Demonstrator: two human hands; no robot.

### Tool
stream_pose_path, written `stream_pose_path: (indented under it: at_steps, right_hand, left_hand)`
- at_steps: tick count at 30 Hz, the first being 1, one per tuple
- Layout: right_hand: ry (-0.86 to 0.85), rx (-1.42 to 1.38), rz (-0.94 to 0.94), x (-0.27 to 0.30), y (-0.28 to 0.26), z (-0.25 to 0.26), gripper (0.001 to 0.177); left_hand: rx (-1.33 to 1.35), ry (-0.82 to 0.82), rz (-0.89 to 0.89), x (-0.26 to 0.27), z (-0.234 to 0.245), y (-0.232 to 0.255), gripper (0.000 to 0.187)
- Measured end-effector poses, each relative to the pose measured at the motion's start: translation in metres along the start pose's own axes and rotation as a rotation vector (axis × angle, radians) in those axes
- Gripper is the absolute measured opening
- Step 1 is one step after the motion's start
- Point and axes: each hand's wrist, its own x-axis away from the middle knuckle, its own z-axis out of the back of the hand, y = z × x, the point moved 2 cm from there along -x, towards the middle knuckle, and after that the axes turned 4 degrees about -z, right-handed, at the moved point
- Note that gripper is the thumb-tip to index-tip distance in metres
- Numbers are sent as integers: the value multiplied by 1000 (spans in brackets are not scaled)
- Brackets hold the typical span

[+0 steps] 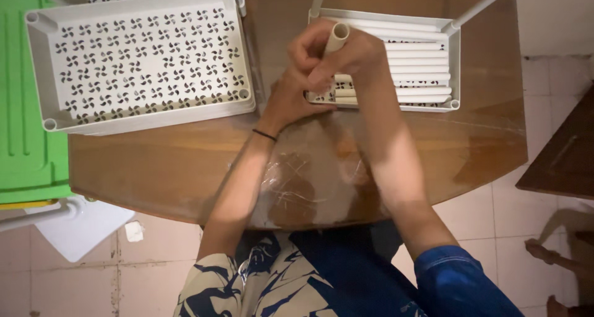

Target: The person assembles a white plastic tray by inserting cylindrical rods into designated slots. They handle the tray and rods with both hands, aligning and pressing each rod into place. The tray is then positioned on a wooden table next to another similar tray.

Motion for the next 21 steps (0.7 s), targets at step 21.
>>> stream_pose_path:
  at_steps: [21]
  right_hand:
    - [1044, 130, 382, 4, 41, -31, 38]
  left_hand:
    - [-180, 111, -178, 1, -10, -8, 53]
